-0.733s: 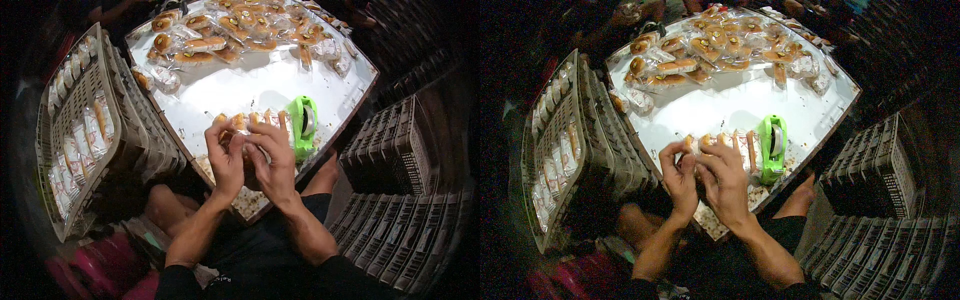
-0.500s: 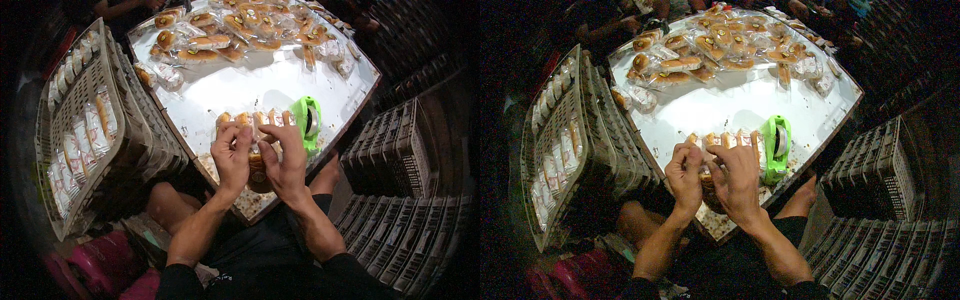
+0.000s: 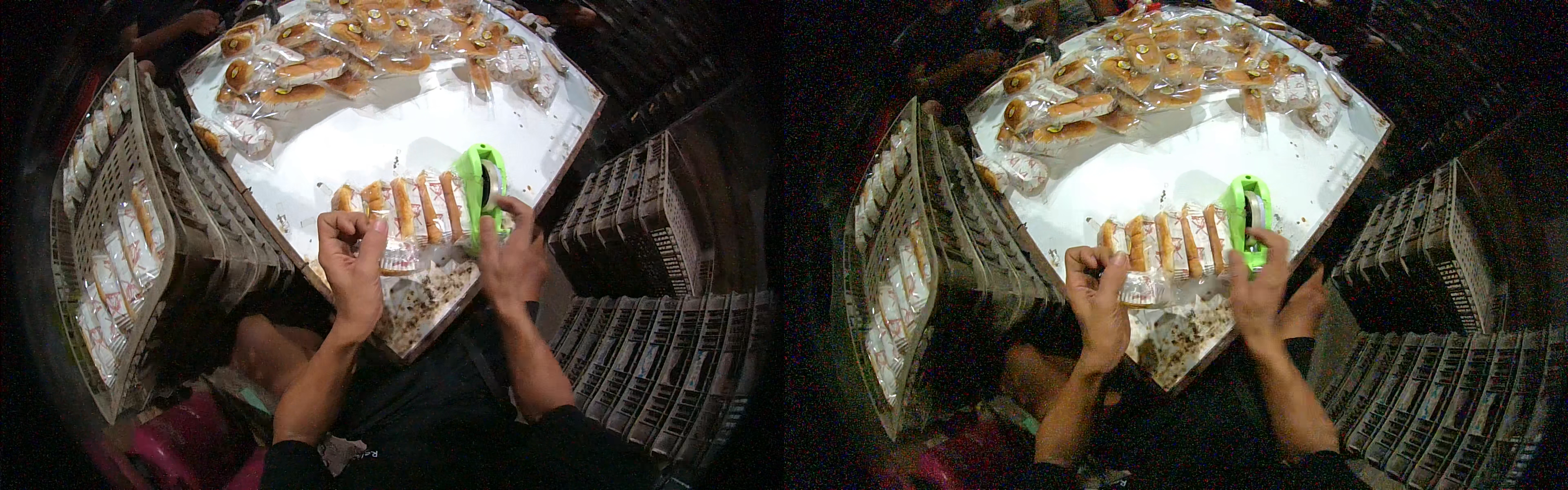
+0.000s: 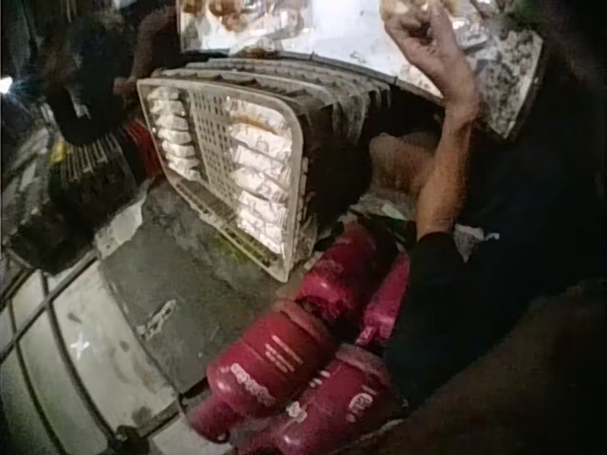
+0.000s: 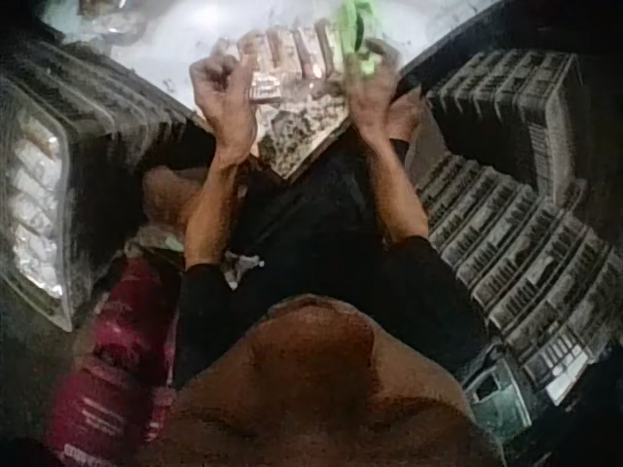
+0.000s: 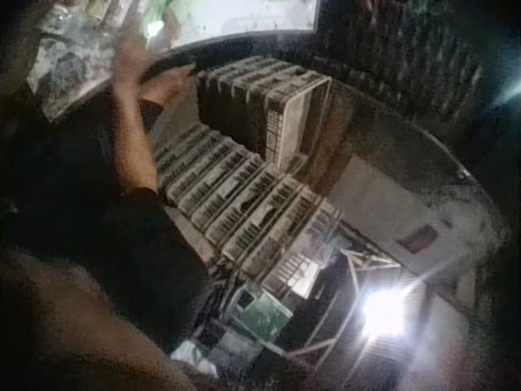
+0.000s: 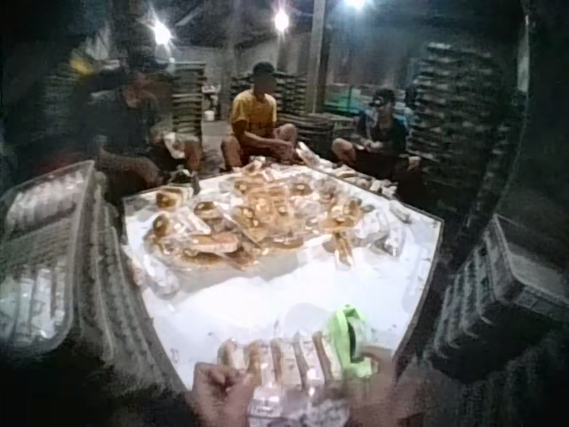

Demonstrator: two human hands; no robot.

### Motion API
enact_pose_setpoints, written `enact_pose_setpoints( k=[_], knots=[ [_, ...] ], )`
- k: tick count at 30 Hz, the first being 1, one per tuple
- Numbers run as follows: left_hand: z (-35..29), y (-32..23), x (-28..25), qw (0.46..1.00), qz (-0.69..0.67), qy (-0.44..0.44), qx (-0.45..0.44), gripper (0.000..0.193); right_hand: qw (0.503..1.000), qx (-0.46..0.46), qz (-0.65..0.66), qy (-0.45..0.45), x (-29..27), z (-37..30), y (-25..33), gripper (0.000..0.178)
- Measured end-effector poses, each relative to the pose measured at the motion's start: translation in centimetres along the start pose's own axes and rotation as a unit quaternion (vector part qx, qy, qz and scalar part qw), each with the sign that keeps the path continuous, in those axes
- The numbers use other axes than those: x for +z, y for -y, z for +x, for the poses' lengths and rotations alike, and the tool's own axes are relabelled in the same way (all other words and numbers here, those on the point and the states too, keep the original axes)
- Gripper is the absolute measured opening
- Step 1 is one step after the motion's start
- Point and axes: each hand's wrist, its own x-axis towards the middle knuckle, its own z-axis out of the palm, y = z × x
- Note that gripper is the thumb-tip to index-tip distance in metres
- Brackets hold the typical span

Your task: The person wraps individual buns in clear plastic bags and seals them using a handheld green tape dispenser. They place the sealed buns into a white plastic basket to the left.

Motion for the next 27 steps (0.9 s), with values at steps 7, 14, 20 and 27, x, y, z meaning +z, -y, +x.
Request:
enact_pose_setpoints(
  k=[7,14,20,27],
  knots=[
    [0.1,1.0,1.7,0.998,0.043,0.034,-0.024,0.027,0.981,0.195,0.004,-0.005,-0.8,2.1,-8.3,0.032],
    [0.4,0.8,1.9,0.999,0.016,0.014,-0.033,0.025,0.953,0.279,0.108,0.051,-1.0,-6.4,-12.0,0.029],
    [-0.3,1.2,1.7,0.998,-0.016,-0.008,-0.060,0.021,0.972,-0.067,0.212,0.077,0.2,-3.6,7.3,0.007],
    [-2.6,-0.4,3.0,0.983,0.174,0.014,0.051,0.019,0.938,0.077,0.330,0.068,2.9,-1.9,7.7,0.051]
  ],
)
